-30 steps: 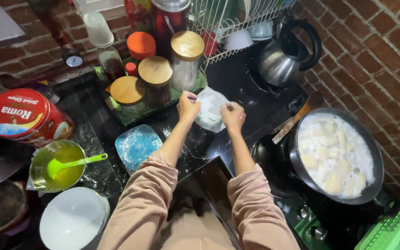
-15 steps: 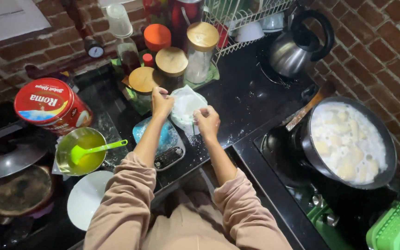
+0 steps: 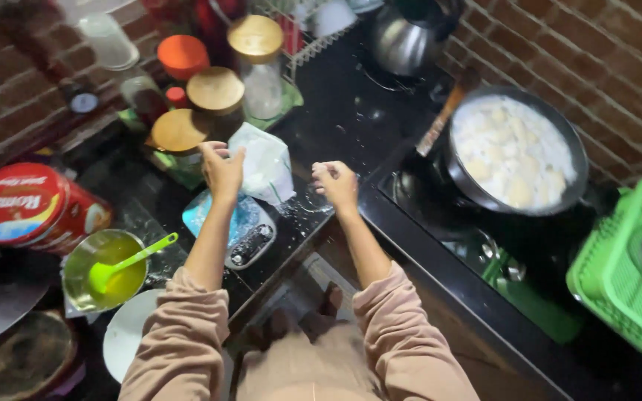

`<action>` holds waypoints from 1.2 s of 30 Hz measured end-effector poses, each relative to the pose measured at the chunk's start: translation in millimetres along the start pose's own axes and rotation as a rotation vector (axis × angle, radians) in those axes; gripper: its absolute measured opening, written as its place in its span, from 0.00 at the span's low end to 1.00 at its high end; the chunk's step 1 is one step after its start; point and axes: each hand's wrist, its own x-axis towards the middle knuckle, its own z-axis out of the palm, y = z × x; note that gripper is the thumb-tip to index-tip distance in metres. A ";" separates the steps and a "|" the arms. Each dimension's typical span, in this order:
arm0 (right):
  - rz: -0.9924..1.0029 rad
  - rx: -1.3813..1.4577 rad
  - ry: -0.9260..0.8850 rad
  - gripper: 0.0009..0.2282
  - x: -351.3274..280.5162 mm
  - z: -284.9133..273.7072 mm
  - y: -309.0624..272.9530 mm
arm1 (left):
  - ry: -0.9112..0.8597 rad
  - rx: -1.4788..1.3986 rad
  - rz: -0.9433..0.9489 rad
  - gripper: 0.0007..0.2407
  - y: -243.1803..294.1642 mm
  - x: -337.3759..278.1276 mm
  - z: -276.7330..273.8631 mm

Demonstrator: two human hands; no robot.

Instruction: Forming small dough balls by hand and dropping them into a pot of boiling water, then stirring and removing them with a strainer.

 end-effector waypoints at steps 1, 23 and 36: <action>-0.004 0.007 0.015 0.11 5.7 -18.1 10.3 | 0.061 0.009 0.074 0.18 4.4 -7.8 -1.6; 0.308 0.911 0.184 0.24 131.3 -216.9 75.5 | -0.507 0.536 0.171 0.18 17.7 -219.2 168.6; 0.262 1.096 0.183 0.11 163.9 -210.1 73.3 | -0.548 0.786 0.214 0.16 -5.7 -221.7 195.4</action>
